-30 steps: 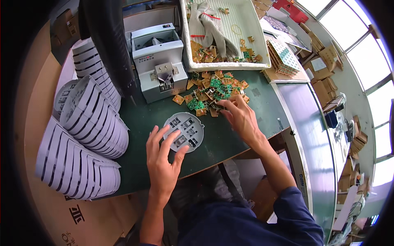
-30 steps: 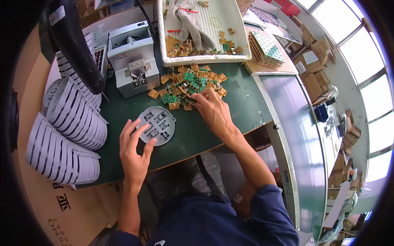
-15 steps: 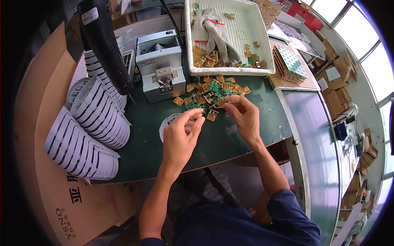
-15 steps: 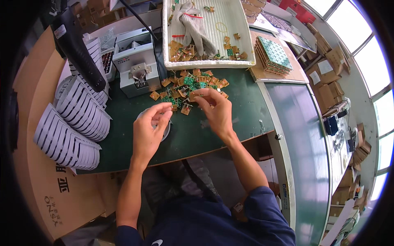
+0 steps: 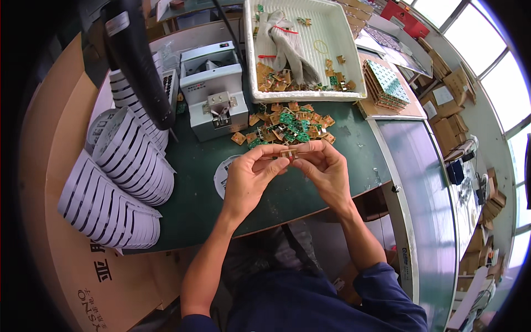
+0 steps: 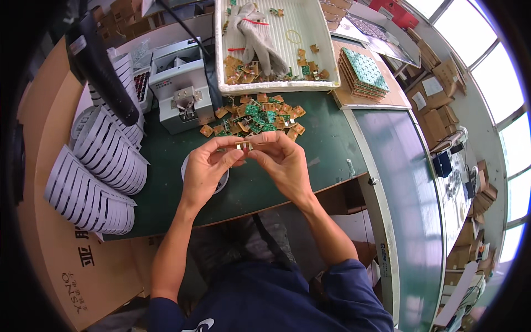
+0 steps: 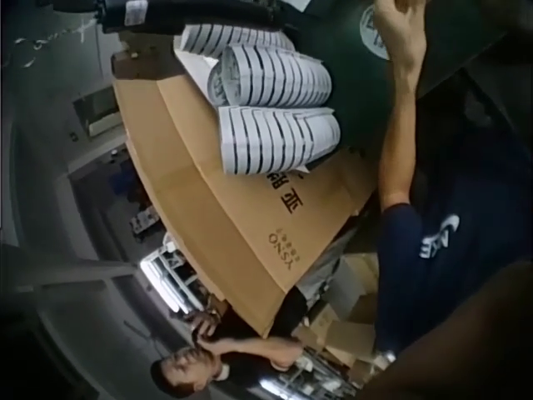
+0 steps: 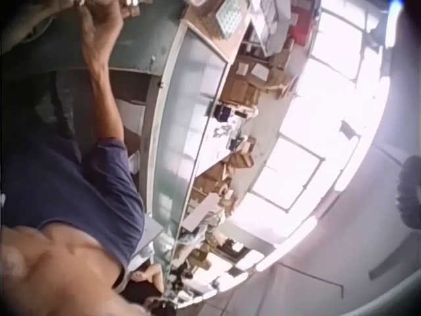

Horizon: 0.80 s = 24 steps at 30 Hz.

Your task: Assembling LED light components by placing circular boards into housings and using an electric screwdriver.

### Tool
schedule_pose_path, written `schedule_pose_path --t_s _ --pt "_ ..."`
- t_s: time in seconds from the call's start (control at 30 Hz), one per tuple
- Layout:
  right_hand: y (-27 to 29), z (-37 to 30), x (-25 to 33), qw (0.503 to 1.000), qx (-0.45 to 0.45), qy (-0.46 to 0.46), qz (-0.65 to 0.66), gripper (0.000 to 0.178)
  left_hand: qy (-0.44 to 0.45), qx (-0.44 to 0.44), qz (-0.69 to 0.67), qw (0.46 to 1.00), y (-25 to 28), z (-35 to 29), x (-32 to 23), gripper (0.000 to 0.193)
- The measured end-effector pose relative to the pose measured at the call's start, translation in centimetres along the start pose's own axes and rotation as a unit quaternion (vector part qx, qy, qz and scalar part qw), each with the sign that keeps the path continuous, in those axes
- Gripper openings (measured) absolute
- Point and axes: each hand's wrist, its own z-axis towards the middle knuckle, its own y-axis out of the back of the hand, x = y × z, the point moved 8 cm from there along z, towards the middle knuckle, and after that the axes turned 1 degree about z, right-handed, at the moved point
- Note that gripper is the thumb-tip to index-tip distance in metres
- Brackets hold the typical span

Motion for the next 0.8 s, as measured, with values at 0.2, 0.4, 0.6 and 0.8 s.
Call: schedule_pose_path --t_s 0.2,0.4,0.6,0.8 --pt "-3.3 -0.6 -0.6 0.980 0.120 -0.153 -0.041 0.030 -0.239 -0.040 0.360 0.901 1.8 -4.2 -5.6 0.028" --pt "-4.6 -0.8 -1.0 0.954 0.230 -0.181 -0.069 0.038 -0.270 0.019 0.415 0.869 1.8 -6.9 -6.6 0.029" --pt "-5.1 -1.3 -0.7 0.959 0.226 -0.160 -0.066 0.037 -0.276 -0.048 0.333 0.901 2.4 -7.3 -7.6 0.028" --pt "-4.9 -1.8 -1.9 0.972 0.190 -0.137 -0.030 0.036 -0.157 -0.066 0.224 0.960 4.4 -7.3 -3.5 0.025"
